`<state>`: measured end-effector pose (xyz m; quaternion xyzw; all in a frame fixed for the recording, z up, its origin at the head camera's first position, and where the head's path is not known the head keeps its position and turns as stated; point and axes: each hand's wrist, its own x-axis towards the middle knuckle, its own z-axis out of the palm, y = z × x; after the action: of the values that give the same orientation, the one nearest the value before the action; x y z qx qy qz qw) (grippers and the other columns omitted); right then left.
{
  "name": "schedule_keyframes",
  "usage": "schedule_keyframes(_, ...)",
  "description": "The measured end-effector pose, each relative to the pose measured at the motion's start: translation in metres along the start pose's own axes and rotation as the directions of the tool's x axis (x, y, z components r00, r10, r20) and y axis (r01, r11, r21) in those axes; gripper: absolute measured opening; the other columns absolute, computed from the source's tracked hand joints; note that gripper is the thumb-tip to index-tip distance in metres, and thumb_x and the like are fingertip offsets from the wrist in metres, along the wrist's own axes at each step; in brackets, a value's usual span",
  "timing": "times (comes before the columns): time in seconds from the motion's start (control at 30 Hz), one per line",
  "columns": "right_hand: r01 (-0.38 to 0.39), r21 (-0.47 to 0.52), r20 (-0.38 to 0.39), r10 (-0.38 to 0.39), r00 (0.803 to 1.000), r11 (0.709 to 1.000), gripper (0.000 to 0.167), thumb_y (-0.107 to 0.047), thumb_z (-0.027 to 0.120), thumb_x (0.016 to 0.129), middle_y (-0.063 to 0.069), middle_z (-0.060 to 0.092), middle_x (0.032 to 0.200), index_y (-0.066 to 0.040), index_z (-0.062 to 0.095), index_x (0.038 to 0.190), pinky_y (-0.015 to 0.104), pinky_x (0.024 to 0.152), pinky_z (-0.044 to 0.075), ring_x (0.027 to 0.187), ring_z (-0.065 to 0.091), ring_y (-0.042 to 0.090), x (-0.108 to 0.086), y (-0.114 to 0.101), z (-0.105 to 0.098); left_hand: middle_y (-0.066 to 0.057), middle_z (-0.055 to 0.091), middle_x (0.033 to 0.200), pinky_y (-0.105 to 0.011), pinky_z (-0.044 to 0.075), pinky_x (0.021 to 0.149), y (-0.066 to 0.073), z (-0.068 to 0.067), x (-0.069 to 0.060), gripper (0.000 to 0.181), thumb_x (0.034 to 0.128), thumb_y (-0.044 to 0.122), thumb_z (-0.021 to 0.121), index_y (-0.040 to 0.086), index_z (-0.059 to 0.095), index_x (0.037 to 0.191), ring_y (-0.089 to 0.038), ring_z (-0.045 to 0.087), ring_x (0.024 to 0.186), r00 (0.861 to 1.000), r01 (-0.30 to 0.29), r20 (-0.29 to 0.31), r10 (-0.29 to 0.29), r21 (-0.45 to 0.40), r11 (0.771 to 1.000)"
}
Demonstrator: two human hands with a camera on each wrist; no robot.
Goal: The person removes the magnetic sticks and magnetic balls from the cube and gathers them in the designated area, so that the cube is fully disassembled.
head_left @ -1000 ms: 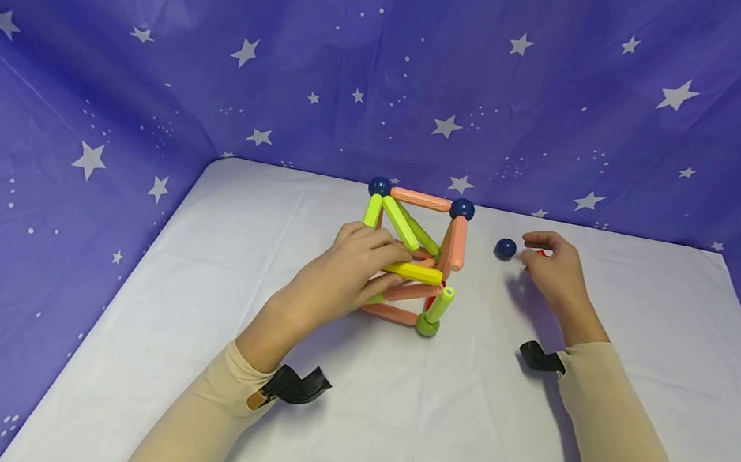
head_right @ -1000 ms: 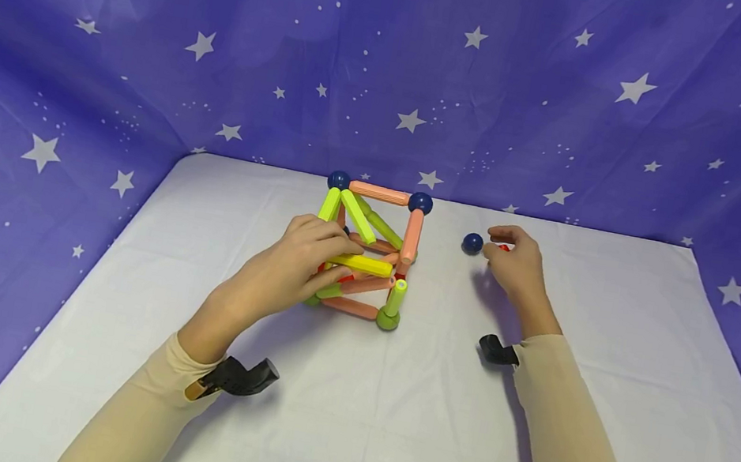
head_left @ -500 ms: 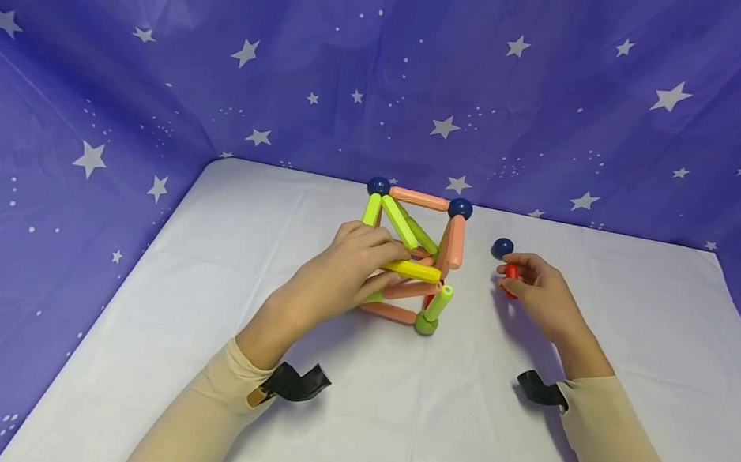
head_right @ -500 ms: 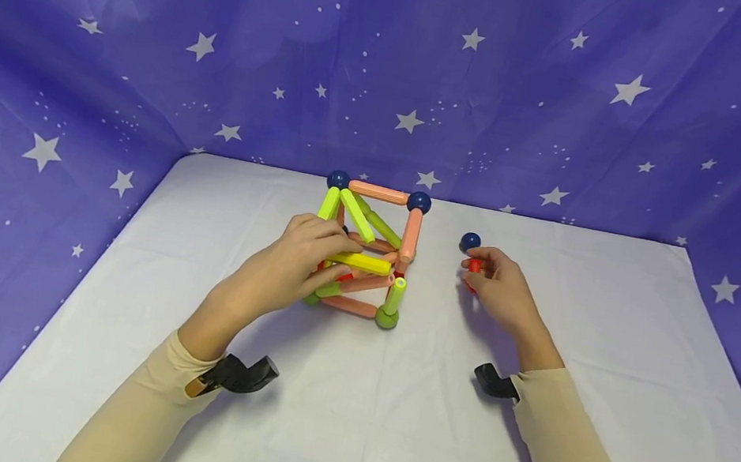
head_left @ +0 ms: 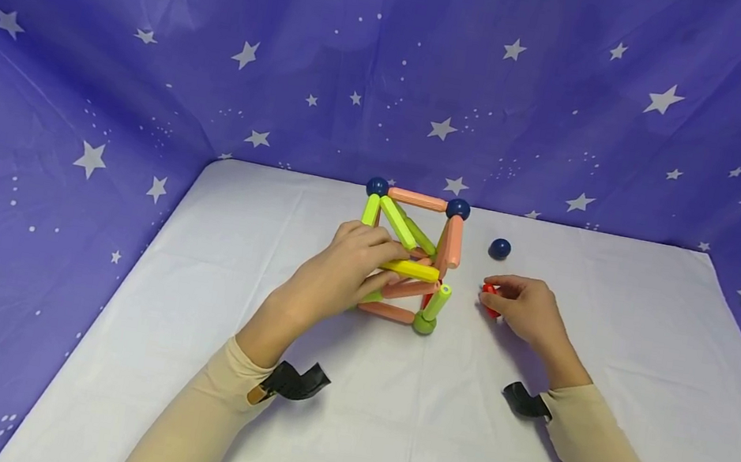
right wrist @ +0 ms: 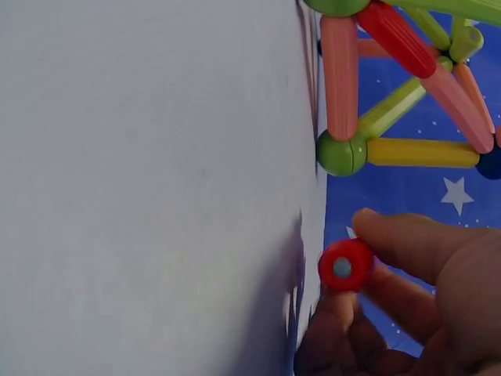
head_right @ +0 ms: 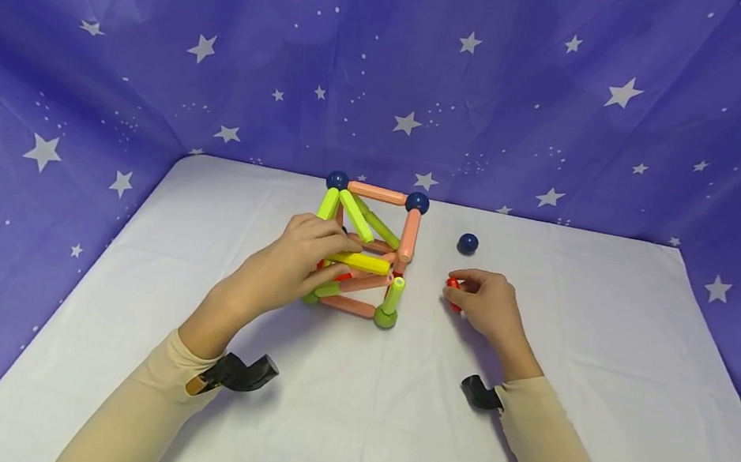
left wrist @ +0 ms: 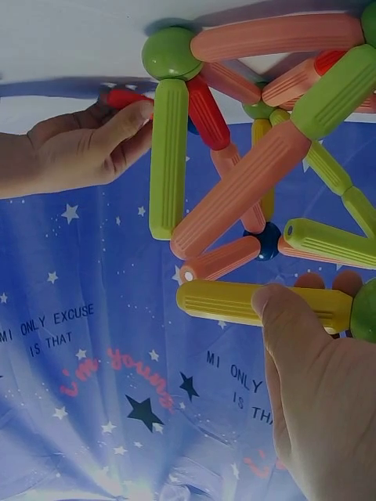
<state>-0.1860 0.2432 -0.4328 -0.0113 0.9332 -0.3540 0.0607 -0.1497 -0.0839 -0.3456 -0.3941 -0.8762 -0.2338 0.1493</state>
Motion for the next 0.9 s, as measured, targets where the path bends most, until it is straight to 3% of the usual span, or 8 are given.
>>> schedule_keyframes(0.13,0.008,-0.061,-0.009,-0.009,1.000,0.998,0.034,-0.030,0.074,0.087,0.010,0.066,0.095,-0.008,0.071,0.113,0.035,0.070,0.047,0.085,0.057,0.026,0.001,-0.002,0.003,0.005,0.062,0.104,-0.039,0.032,0.097,0.000,0.001,-0.001,0.026,0.0908,0.022,0.070,0.016,0.068,0.116,-0.013,0.053,0.099,1.000,-0.002,-0.001,0.002,-0.002,1.000)
schedule_keyframes(0.4,-0.003,-0.158,-0.025,-0.001,1.000,0.987,0.034,-0.037,0.076,0.084,0.007,0.064,0.085,-0.008,0.070,0.101,0.035,0.066,0.042,0.078,0.055,0.024,0.001,-0.007,0.004,0.005,0.062,0.103,-0.040,0.032,0.097,-0.001,0.001,0.000,0.024,0.0903,0.020,0.072,0.016,0.069,0.114,-0.012,0.053,0.099,1.000,-0.011,-0.002,0.011,-0.005,1.000)
schedule_keyframes(0.57,0.037,-0.176,-0.092,-0.054,0.994,0.984,0.033,-0.036,0.069,0.089,0.010,0.067,0.091,-0.007,0.070,0.106,0.036,0.064,0.045,0.078,0.059,0.025,0.002,-0.019,-0.001,0.005,0.062,0.104,-0.040,0.031,0.098,-0.001,0.001,0.001,0.025,0.0899,0.019,0.072,0.016,0.069,0.114,-0.012,0.054,0.100,1.000,-0.020,-0.001,0.020,-0.012,1.000)
schedule_keyframes(0.73,0.112,-0.039,-0.193,-0.117,0.974,0.993,0.036,-0.042,0.056,0.097,0.007,0.068,0.096,-0.011,0.066,0.113,0.038,0.067,0.049,0.082,0.062,0.023,0.001,-0.057,-0.010,0.005,0.062,0.105,-0.039,0.032,0.096,-0.001,0.001,0.001,0.025,0.0902,0.018,0.072,0.015,0.069,0.114,-0.012,0.054,0.100,1.000,-0.024,-0.001,0.024,-0.013,1.000)
schedule_keyframes(0.9,0.132,0.154,-0.172,-0.105,0.979,0.979,0.052,-0.057,0.051,0.094,0.006,0.065,0.098,-0.014,0.054,0.124,0.042,0.064,0.052,0.074,0.062,0.024,0.001,-0.103,-0.018,0.003,0.062,0.105,-0.040,0.031,0.097,-0.001,0.001,0.000,0.028,0.0881,0.015,0.074,0.014,0.068,0.116,-0.014,0.054,0.099,1.000,-0.016,0.006,0.016,-0.002,1.000)
